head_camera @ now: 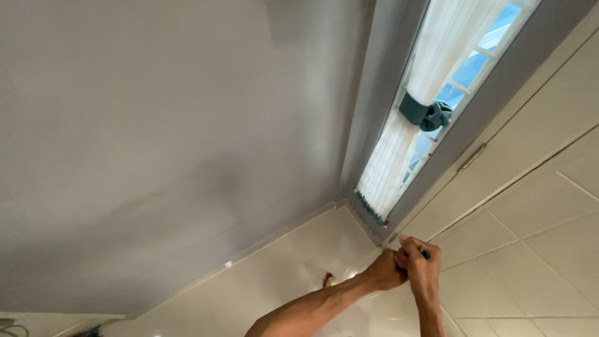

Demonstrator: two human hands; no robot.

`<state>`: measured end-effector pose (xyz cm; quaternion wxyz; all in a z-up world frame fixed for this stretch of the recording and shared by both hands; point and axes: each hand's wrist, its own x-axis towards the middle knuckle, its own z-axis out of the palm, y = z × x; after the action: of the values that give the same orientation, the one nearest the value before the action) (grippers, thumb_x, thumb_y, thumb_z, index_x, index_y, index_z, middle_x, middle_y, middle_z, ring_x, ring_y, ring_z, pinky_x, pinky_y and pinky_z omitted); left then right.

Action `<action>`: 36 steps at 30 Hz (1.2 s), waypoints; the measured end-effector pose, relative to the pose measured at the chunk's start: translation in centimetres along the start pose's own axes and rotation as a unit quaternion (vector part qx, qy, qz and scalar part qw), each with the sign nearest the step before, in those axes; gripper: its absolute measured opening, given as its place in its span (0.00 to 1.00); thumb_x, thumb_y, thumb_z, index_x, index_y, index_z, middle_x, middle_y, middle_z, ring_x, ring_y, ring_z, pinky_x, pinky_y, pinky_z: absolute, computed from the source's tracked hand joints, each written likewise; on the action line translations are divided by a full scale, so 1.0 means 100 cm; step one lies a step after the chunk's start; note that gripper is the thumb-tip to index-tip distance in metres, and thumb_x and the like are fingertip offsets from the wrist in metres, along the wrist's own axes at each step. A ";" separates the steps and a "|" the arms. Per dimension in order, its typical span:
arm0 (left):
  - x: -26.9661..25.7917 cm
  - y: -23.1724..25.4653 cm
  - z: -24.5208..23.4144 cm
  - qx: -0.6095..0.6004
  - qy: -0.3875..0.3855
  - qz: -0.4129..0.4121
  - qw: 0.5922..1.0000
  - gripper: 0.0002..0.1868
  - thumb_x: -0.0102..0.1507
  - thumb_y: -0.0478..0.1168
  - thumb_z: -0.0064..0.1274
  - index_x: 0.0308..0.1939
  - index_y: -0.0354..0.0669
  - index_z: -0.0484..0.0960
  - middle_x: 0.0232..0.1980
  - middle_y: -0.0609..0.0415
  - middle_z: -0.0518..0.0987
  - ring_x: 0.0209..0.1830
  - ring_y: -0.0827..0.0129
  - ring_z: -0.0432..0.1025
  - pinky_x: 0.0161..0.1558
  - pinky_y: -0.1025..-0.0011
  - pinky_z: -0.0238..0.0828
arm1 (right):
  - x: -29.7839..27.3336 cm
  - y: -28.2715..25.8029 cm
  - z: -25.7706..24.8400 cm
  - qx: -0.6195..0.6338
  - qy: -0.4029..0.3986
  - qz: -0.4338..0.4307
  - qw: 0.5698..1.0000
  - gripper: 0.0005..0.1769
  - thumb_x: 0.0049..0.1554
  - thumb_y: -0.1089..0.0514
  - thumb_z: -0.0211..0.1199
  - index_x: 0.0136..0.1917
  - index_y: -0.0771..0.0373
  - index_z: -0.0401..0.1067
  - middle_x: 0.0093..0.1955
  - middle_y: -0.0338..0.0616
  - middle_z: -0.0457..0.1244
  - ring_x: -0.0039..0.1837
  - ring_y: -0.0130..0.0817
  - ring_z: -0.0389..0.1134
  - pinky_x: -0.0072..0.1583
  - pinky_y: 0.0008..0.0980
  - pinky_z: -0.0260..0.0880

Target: The person sweeps a tiled floor using a broom with a blue handle and red bristles. They move the broom back and forth across the floor, covering the area near a doorway and a window with white curtains. A mop is visible leaning against the wall in the background.

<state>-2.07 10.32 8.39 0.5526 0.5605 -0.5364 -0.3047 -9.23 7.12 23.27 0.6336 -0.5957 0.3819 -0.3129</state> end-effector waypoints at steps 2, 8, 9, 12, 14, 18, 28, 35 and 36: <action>-0.029 0.002 -0.039 -0.007 0.020 -0.028 0.999 0.08 0.62 0.33 0.51 0.28 0.36 0.77 0.25 0.48 0.79 0.27 0.67 0.75 0.30 0.66 0.70 | -0.006 0.018 0.031 0.026 -0.036 -0.022 0.999 0.25 0.60 0.61 0.60 0.23 0.64 0.59 0.24 0.36 0.51 0.28 0.26 0.47 0.33 0.31 0.46; -0.119 -0.032 -0.139 0.126 0.061 -0.072 0.988 0.05 0.56 0.32 0.48 0.25 0.35 0.77 0.22 0.45 0.78 0.22 0.63 0.75 0.29 0.64 0.70 | -0.022 0.107 0.131 0.117 -0.130 -0.016 0.984 0.22 0.61 0.63 0.59 0.26 0.63 0.60 0.26 0.36 0.52 0.28 0.25 0.48 0.33 0.31 0.48; -0.136 -0.040 -0.150 0.138 0.086 -0.067 0.984 0.05 0.54 0.32 0.48 0.25 0.35 0.78 0.23 0.44 0.78 0.23 0.61 0.75 0.28 0.63 0.69 | -0.027 0.118 0.147 0.164 -0.162 0.001 0.973 0.23 0.61 0.63 0.60 0.26 0.63 0.59 0.28 0.34 0.52 0.30 0.24 0.49 0.34 0.31 0.48; -0.176 -0.062 -0.175 0.165 0.127 -0.115 0.971 0.07 0.55 0.32 0.53 0.22 0.36 0.80 0.23 0.44 0.80 0.23 0.59 0.76 0.28 0.63 0.70 | -0.046 0.139 0.180 0.030 -0.212 0.001 0.977 0.24 0.62 0.59 0.58 0.26 0.65 0.62 0.26 0.38 0.56 0.31 0.25 0.53 0.35 0.31 0.54; -0.188 -0.073 -0.177 0.159 0.151 -0.146 0.965 0.08 0.54 0.31 0.53 0.19 0.37 0.80 0.22 0.46 0.80 0.21 0.61 0.75 0.26 0.64 0.69 | -0.053 0.146 0.189 0.016 -0.233 0.010 0.972 0.27 0.64 0.57 0.60 0.25 0.66 0.61 0.26 0.37 0.55 0.32 0.25 0.54 0.37 0.31 0.56; -0.181 -0.085 -0.153 0.141 0.178 -0.119 0.967 0.12 0.55 0.32 0.56 0.15 0.37 0.78 0.17 0.48 0.78 0.16 0.64 0.71 0.22 0.66 0.64 | -0.047 0.147 0.174 -0.035 -0.205 0.019 0.978 0.26 0.62 0.58 0.59 0.24 0.66 0.63 0.24 0.38 0.56 0.29 0.25 0.53 0.35 0.31 0.55; -0.059 -0.069 0.034 -0.012 0.094 -0.054 0.994 0.15 0.60 0.33 0.53 0.18 0.38 0.75 0.16 0.51 0.73 0.14 0.69 0.64 0.20 0.65 0.58 | -0.005 0.108 -0.013 -0.077 -0.049 -0.049 0.995 0.26 0.60 0.61 0.62 0.23 0.65 0.59 0.23 0.34 0.52 0.28 0.23 0.48 0.34 0.29 0.56; 0.015 -0.062 0.162 -0.203 0.017 -0.007 0.979 0.16 0.63 0.33 0.55 0.21 0.45 0.71 0.19 0.61 0.69 0.19 0.76 0.61 0.23 0.70 0.56 | -0.004 0.039 -0.108 -0.232 0.053 -0.029 0.971 0.23 0.58 0.59 0.63 0.23 0.69 0.68 0.21 0.37 0.51 0.28 0.26 0.47 0.32 0.34 0.48; 0.022 -0.061 0.169 -0.334 -0.004 -0.023 0.942 0.14 0.63 0.31 0.56 0.24 0.46 0.71 0.23 0.62 0.69 0.23 0.78 0.61 0.24 0.71 0.57 | -0.005 0.035 -0.111 -0.247 0.053 -0.035 0.967 0.24 0.58 0.58 0.63 0.22 0.69 0.67 0.20 0.37 0.52 0.27 0.26 0.48 0.32 0.34 0.49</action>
<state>-15.69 2.14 -0.26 0.6987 0.3547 -0.3934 -0.4809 -19.20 2.13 19.85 0.4338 -0.7295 0.4592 -0.2622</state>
